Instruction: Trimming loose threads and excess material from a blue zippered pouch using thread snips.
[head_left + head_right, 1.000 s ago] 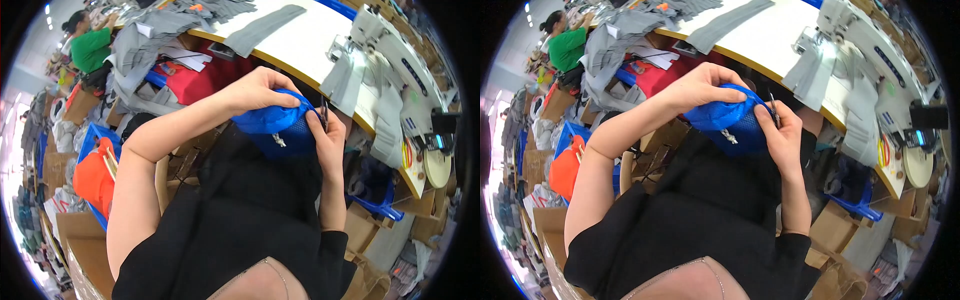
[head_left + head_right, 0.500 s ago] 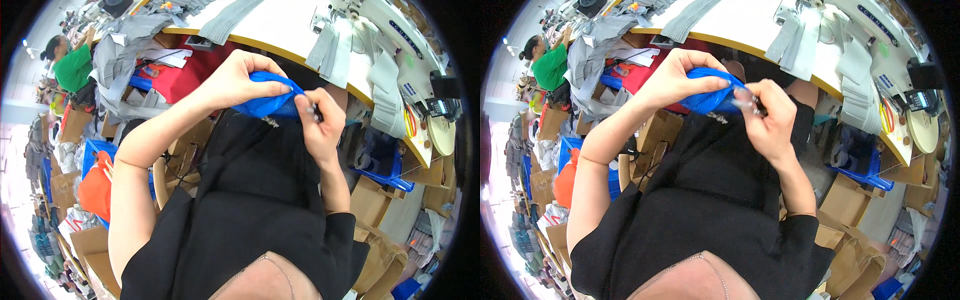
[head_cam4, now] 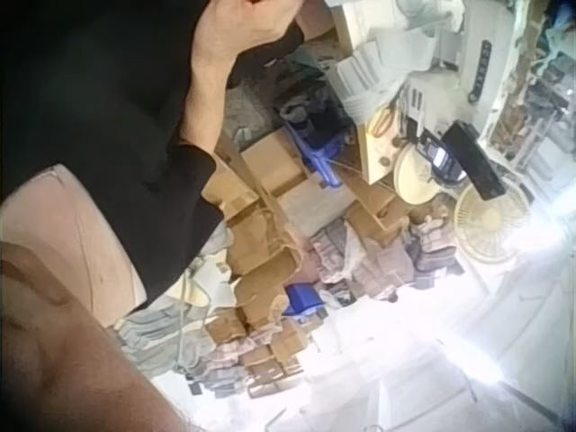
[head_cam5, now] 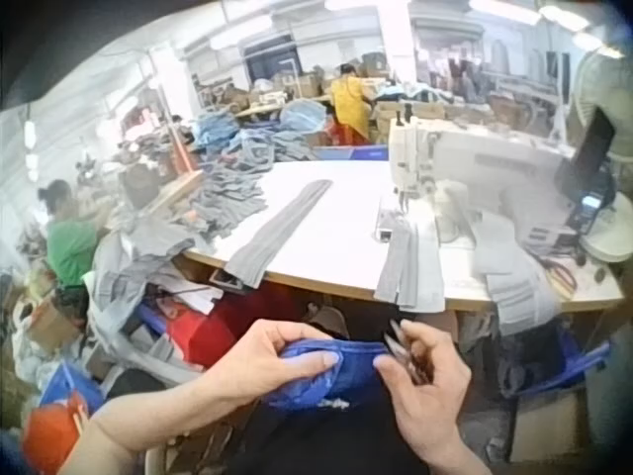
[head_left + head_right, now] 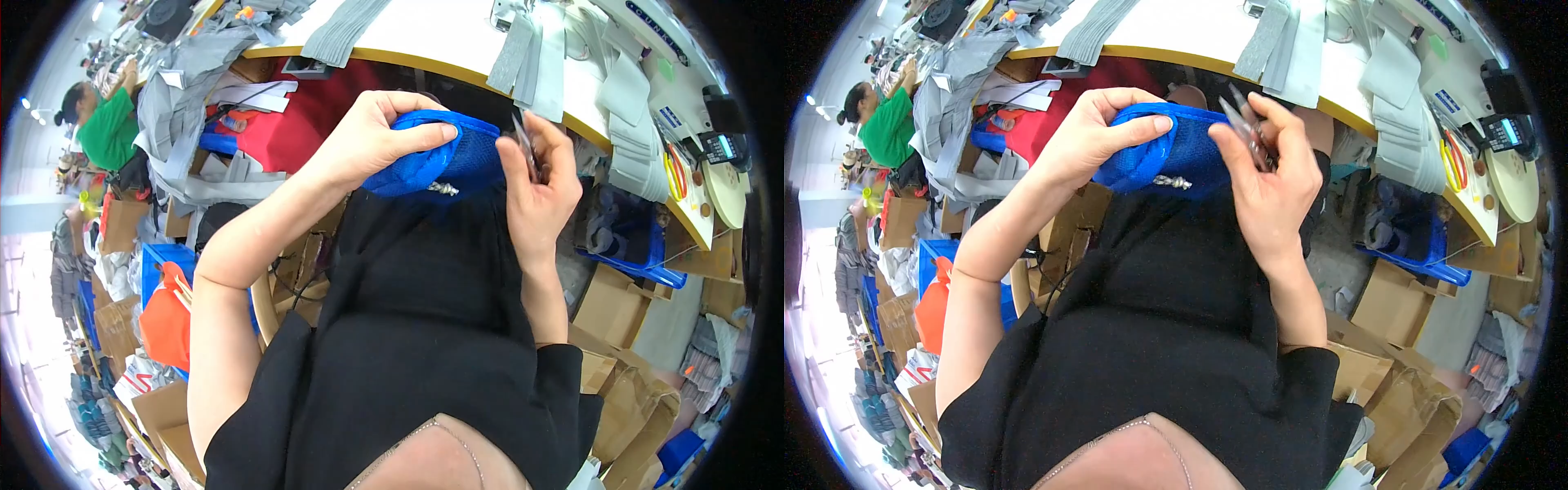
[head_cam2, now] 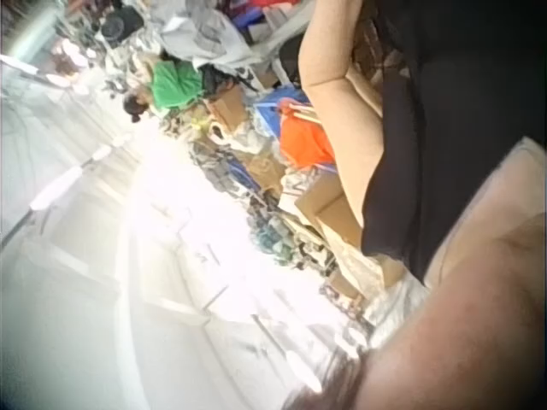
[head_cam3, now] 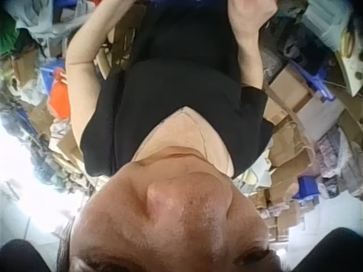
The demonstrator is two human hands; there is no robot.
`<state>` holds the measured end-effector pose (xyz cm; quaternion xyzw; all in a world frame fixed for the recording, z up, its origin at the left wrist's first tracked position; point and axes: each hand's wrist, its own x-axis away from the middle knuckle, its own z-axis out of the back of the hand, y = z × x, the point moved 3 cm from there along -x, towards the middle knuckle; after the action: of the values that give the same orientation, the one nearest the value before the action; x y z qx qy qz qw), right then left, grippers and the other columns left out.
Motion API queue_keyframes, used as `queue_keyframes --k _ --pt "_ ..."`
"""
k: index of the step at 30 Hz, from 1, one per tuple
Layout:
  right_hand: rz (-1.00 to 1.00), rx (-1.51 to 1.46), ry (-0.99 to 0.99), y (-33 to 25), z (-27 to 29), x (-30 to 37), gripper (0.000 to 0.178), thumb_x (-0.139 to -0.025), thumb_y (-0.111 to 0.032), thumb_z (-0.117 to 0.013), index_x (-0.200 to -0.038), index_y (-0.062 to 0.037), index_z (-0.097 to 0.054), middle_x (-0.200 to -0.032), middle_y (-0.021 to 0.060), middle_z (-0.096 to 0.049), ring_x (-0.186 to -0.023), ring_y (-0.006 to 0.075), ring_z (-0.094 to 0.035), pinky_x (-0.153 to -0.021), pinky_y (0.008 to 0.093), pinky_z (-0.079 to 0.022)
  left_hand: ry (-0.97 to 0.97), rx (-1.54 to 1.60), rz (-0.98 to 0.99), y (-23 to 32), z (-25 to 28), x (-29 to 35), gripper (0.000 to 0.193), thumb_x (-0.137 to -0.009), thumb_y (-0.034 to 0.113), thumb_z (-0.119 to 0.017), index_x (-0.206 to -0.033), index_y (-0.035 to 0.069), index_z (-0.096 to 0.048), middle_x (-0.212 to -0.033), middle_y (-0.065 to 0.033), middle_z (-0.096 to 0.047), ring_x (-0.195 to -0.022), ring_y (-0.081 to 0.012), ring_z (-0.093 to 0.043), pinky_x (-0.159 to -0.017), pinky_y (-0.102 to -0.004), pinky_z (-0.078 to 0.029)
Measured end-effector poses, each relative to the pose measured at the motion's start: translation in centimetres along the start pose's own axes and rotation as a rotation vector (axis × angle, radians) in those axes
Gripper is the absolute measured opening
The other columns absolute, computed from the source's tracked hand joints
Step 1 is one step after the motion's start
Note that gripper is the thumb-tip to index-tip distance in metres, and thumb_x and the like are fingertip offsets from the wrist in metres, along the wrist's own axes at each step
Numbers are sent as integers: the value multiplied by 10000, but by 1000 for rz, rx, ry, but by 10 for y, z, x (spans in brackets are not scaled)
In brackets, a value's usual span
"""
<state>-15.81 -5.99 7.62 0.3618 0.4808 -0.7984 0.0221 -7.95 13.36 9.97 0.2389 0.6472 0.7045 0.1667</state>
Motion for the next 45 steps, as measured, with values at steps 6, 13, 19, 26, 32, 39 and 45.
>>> queue_keyframes --k 6,13,19,26,32,39,45 --pt "78 132 -65 -5 -11 11 407 -899 -330 -695 -1192 -54 -631 -832 82 -622 -680 211 -593 -612 317 -493 46 86 16 -9 -4 1 268 -855 167 -757 -1061 8 -697 -909 -47 -712 -792 -77 -655 -747 -227 -537" --pt "191 317 -97 -7 -12 10 409 -866 -253 -718 -1229 -78 -649 -764 44 -566 -671 196 -544 -587 326 -464 43 104 -4 -9 -6 -2 251 -856 156 -758 -1052 8 -705 -930 -48 -717 -813 -75 -653 -761 -228 -533" --pt "190 324 -103 -8 -15 9 413 -845 -248 -738 -1215 -80 -665 -758 37 -568 -668 189 -548 -583 321 -464 53 35 -38 -10 -2 0 253 -856 164 -761 -1050 11 -710 -920 -47 -718 -811 -75 -653 -759 -226 -532" --pt "172 279 -96 -9 -12 8 403 -840 -239 -744 -1205 -82 -672 -755 40 -574 -655 186 -551 -576 317 -464 52 -16 -45 -7 -5 -2 245 -852 163 -764 -1036 9 -714 -909 -50 -719 -805 -77 -653 -757 -229 -535" --pt "202 333 -108 -9 -11 8 362 -874 -205 -730 -1196 -49 -672 -748 52 -586 -648 164 -529 -584 288 -445 54 -25 -61 -10 -3 -3 239 -845 161 -770 -1024 11 -714 -905 -50 -719 -794 -76 -651 -744 -225 -535" --pt "239 439 -63 -15 -13 9 386 -842 -174 -756 -1199 -53 -672 -739 49 -578 -640 181 -520 -574 294 -447 41 34 -7 -8 -6 -2 247 -847 192 -772 -1004 9 -717 -874 -49 -711 -781 -82 -651 -729 -229 -537" --pt "476 467 106 -7 -15 8 480 -761 -182 -789 -1213 -67 -674 -759 26 -592 -627 175 -512 -535 282 -446 -7 223 69 -12 -8 -4 228 -857 205 -767 -983 22 -715 -855 -29 -700 -751 -71 -646 -699 -226 -539"
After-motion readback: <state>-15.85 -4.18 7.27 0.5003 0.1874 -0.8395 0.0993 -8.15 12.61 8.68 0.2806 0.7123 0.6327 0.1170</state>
